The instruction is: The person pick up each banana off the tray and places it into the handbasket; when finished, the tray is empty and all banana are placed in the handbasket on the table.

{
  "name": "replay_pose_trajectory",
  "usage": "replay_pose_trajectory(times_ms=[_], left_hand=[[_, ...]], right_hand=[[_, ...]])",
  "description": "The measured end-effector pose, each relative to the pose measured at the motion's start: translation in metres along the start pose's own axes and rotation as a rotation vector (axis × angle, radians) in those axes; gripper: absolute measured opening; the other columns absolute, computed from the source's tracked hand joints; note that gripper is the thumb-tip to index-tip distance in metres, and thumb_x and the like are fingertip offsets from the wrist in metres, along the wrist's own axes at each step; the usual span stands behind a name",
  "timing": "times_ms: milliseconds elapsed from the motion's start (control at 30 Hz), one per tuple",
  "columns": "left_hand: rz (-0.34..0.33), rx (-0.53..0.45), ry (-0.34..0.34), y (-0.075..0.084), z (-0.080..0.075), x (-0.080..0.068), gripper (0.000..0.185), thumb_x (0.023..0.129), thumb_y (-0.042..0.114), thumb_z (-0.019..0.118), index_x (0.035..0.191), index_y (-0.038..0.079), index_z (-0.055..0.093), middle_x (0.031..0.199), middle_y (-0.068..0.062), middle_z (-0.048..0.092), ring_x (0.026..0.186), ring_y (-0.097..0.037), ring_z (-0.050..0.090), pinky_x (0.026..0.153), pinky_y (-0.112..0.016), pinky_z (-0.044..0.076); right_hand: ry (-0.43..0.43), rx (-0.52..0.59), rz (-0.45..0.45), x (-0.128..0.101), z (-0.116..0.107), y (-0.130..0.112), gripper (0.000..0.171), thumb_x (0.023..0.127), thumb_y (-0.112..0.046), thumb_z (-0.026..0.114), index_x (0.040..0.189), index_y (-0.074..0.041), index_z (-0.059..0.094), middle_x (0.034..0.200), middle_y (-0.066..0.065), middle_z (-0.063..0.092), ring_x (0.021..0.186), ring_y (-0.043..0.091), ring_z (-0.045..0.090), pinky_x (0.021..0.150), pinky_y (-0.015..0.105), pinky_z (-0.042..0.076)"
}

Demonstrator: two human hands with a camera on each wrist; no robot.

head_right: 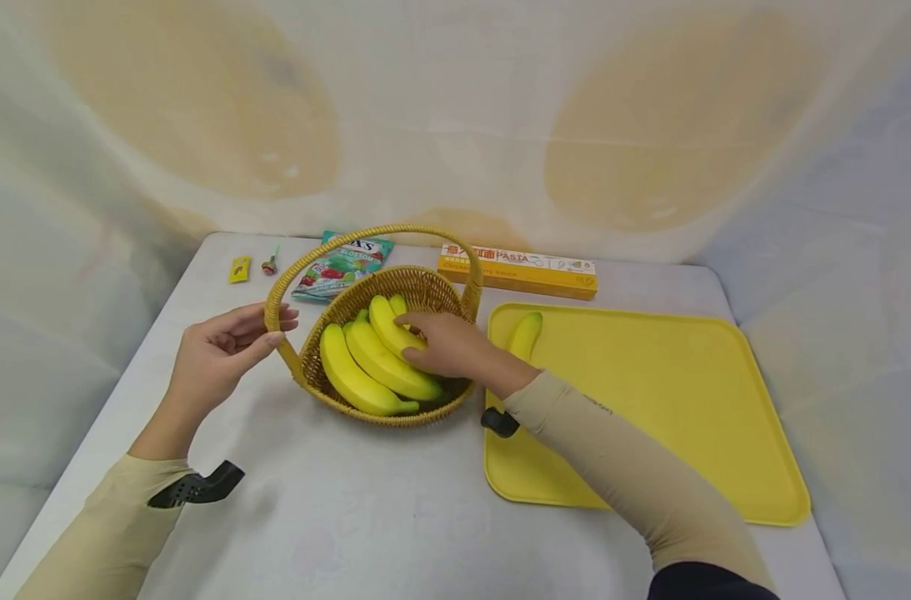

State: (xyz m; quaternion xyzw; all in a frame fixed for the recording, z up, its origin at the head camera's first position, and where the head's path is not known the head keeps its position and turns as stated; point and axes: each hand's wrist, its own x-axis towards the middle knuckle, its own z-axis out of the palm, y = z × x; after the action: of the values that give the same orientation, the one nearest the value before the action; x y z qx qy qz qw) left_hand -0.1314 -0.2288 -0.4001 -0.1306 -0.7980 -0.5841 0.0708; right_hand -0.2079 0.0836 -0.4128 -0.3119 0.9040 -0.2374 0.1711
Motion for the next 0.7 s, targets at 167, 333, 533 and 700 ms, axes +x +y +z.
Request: replay_pose_trajectory(times_ms=[167,333,533,700], left_hand=[[-0.005,0.01,0.003,0.0,0.002,0.001,0.038,0.095,0.011,0.073,0.13,-0.002,0.066,0.118,-0.014,0.074,0.106,-0.012,0.072,0.09,-0.023,0.057],[-0.001,0.016,0.003,0.0,0.002,0.001,0.038,0.096,0.011,0.073,0.131,-0.002,0.066,0.118,-0.013,0.074,0.106,-0.011,0.072,0.09,-0.023,0.057],[0.003,-0.002,0.001,0.0,0.002,0.001,0.036,0.096,0.009,0.072,0.131,0.003,0.067,0.119,-0.015,0.073,0.106,-0.012,0.072,0.09,-0.024,0.057],[0.009,-0.015,-0.001,-0.001,0.001,0.0,0.036,0.096,0.008,0.072,0.131,0.001,0.067,0.12,-0.016,0.073,0.108,-0.012,0.071,0.092,-0.024,0.057]], right_hand=[[0.105,0.039,-0.024,-0.013,-0.003,0.006,0.044,0.102,-0.026,0.061,0.144,-0.013,0.058,0.137,0.005,0.064,0.112,0.021,0.065,0.094,0.039,0.055],[0.23,0.085,-0.024,-0.038,-0.009,0.017,0.038,0.102,-0.023,0.062,0.139,-0.015,0.063,0.126,0.004,0.068,0.098,0.017,0.063,0.082,0.036,0.055],[0.355,0.116,-0.006,-0.073,-0.013,0.037,0.038,0.101,-0.017,0.063,0.139,-0.013,0.062,0.121,0.007,0.067,0.101,0.022,0.064,0.088,0.045,0.058],[0.381,0.112,0.087,-0.094,-0.008,0.062,0.043,0.1,-0.017,0.065,0.143,-0.01,0.058,0.116,0.012,0.065,0.101,0.027,0.065,0.085,0.047,0.058]])
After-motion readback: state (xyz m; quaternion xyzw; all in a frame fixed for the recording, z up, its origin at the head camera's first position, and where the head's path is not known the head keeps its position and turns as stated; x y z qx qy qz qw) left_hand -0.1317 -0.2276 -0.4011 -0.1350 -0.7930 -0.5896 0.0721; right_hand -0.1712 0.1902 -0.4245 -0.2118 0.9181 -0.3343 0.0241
